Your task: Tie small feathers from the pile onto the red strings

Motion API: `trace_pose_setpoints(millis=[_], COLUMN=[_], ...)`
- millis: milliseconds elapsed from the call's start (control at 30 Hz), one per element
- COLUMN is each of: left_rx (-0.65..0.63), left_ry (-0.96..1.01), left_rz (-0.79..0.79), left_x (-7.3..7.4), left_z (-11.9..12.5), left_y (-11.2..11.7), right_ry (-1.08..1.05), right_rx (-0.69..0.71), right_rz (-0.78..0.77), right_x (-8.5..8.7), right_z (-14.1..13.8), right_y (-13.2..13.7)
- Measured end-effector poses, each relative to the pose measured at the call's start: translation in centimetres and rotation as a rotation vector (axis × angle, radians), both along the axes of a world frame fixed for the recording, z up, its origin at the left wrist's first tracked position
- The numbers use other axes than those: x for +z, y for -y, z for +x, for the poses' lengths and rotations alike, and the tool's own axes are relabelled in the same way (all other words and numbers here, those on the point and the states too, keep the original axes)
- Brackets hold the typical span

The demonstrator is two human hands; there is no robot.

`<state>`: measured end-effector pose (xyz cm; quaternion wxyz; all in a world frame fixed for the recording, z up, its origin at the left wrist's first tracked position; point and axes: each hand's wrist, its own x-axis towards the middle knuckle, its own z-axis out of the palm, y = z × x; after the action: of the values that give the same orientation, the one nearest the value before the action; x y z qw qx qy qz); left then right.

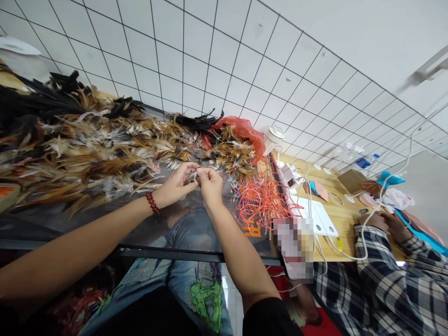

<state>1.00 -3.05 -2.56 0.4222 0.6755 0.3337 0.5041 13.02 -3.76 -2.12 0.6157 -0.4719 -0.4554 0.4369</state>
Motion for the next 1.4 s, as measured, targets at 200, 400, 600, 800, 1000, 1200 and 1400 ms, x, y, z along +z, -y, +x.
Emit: trace_pose_setpoints(millis=[200,400,600,800,1000,1200,1400], left_rx=[0.212,0.26,0.266,-0.095,-0.036,-0.031,-0.03], left_ry=[-0.238,-0.093,0.294,0.676,0.762,0.694,0.465], left_rz=[0.195,0.247,-0.294,-0.745,-0.931,-0.835,-0.714], left_x=[0.7,1.9,2.1,3.6,4.0,3.4,2.7], left_z=[-0.4,-1.0,-0.9,-1.0,-1.1,-0.9,-0.9], left_y=[0.5,0.2,-0.3,0.0,0.0,0.0,-0.1], right_ry=[-0.134,-0.104,0.153,0.676,1.131,1.215,1.094], right_rx=[0.035,-0.03,-0.006,-0.027,-0.024,-0.072,-0.049], right_rz=[-0.087,-0.055,0.103,0.535,0.725,0.696,0.637], right_x=[0.0,0.0,-0.2,0.0,-0.1,0.2,0.7], right_z=[0.0,-0.2,-0.3,0.3,1.6,2.4,2.8], right_y=[-0.1,-0.1,0.4,1.0,0.6,0.5,0.3])
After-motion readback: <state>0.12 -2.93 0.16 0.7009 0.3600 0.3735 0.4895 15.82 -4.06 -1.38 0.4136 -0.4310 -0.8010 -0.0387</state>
